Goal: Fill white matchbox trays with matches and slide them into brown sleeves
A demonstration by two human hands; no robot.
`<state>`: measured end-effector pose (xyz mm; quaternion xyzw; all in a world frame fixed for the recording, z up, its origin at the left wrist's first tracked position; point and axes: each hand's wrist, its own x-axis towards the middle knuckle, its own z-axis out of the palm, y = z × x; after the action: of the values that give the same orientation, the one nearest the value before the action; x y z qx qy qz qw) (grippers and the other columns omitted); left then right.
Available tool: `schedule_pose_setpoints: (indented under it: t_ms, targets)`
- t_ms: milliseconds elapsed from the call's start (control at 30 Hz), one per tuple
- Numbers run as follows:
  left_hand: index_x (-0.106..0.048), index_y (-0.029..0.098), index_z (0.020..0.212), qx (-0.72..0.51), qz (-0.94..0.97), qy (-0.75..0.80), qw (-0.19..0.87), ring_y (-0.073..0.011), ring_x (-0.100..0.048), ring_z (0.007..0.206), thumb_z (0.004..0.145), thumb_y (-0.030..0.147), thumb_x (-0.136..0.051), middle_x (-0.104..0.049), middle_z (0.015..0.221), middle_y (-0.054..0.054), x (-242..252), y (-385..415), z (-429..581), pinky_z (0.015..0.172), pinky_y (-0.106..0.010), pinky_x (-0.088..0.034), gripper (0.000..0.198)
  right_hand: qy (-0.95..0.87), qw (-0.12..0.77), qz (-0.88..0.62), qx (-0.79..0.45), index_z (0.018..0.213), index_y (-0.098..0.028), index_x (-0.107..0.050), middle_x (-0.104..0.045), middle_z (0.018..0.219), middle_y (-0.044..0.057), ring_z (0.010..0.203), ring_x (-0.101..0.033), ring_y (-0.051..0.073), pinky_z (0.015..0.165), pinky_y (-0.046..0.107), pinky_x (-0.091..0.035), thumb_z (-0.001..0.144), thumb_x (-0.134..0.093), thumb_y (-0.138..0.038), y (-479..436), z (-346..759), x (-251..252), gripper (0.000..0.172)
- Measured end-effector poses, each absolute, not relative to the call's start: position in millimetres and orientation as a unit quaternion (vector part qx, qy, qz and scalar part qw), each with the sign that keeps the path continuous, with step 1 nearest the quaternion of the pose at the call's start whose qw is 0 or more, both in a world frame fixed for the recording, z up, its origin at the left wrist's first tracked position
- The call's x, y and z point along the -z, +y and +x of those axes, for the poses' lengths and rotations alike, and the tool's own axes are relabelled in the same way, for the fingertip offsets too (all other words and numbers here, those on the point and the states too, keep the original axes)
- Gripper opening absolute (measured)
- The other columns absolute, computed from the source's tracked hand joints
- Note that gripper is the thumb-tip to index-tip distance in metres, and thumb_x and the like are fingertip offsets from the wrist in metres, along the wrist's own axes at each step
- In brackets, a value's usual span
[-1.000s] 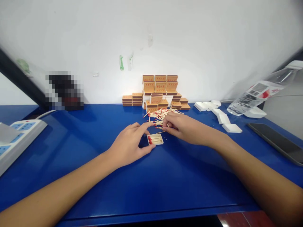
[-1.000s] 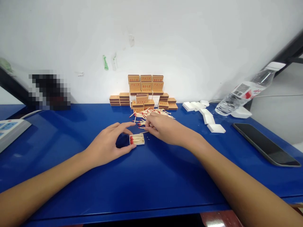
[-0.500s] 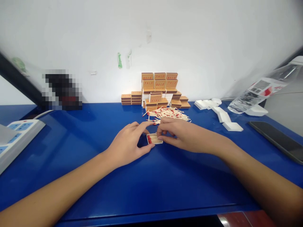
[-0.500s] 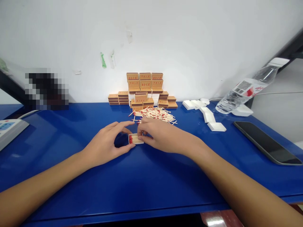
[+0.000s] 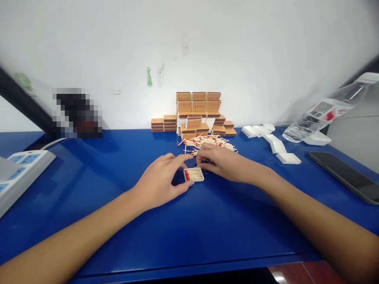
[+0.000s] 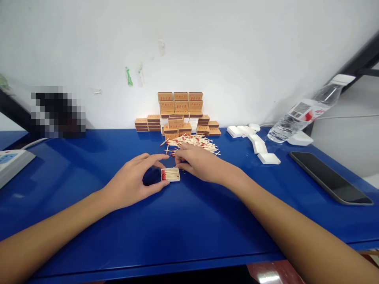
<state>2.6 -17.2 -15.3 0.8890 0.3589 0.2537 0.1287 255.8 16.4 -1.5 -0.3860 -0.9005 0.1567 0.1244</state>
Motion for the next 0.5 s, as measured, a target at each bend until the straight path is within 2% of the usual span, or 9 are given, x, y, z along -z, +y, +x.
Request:
schedule_pose_setpoints:
  t_ms: [233,333,400,433,500]
  targets:
    - [-0.052,0.025,0.145,-0.255,0.89,0.359,0.123,-0.0265,-0.068,0.105,0.094,0.032,-0.076,-0.079,0.111,-0.002,16.1,-16.8,1.9,0.095,-0.045,-0.056,0.057,-0.881,0.187,-0.409,-0.146,0.094,-0.02,-0.059,-0.066,0.094,0.007,0.084,-0.058,0.02,0.075,0.033,-0.042,0.107,-0.052,-0.031,13.1,256.3,-8.0,0.018]
    - [-0.051,0.024,0.146,-0.254,0.887,0.366,0.125,-0.0269,-0.068,0.106,0.093,0.031,-0.076,-0.079,0.111,-0.003,16.6,-15.7,1.3,0.096,-0.045,-0.055,0.059,-0.87,0.208,-0.418,-0.16,0.11,-0.02,-0.064,-0.071,0.098,0.007,0.085,-0.061,0.02,0.075,0.033,-0.043,0.107,-0.054,-0.031,12.7,258.4,-12.8,0.015]
    - [-0.051,0.025,0.146,-0.264,0.884,0.368,0.12,-0.0267,-0.067,0.106,0.093,0.031,-0.076,-0.079,0.111,-0.002,16.5,-15.1,0.9,0.095,-0.045,-0.055,0.059,-0.873,0.225,-0.402,-0.162,0.127,-0.021,-0.063,-0.073,0.109,0.008,0.09,-0.064,0.021,0.077,0.034,-0.045,0.107,-0.052,-0.028,11.9,258.2,-14.3,0.025]
    - [-0.051,0.025,0.146,-0.27,0.882,0.368,0.117,-0.0264,-0.067,0.105,0.093,0.03,-0.076,-0.079,0.11,-0.002,16.5,-14.9,0.8,0.095,-0.045,-0.055,0.058,-0.875,0.234,-0.393,-0.16,0.131,-0.022,-0.064,-0.074,0.113,0.009,0.092,-0.065,0.021,0.077,0.034,-0.046,0.107,-0.051,-0.028,11.1,257.3,-14.9,0.028]
    - [-0.051,0.024,0.145,-0.275,0.881,0.369,0.113,-0.026,-0.066,0.105,0.093,0.029,-0.076,-0.079,0.11,-0.001,16.7,-15.0,1.0,0.095,-0.044,-0.055,0.058,-0.871,0.257,-0.383,-0.167,0.123,-0.023,-0.07,-0.075,0.111,0.008,0.09,-0.066,0.02,0.077,0.034,-0.047,0.106,-0.052,-0.027,8.9,254.1,-16.1,0.025]
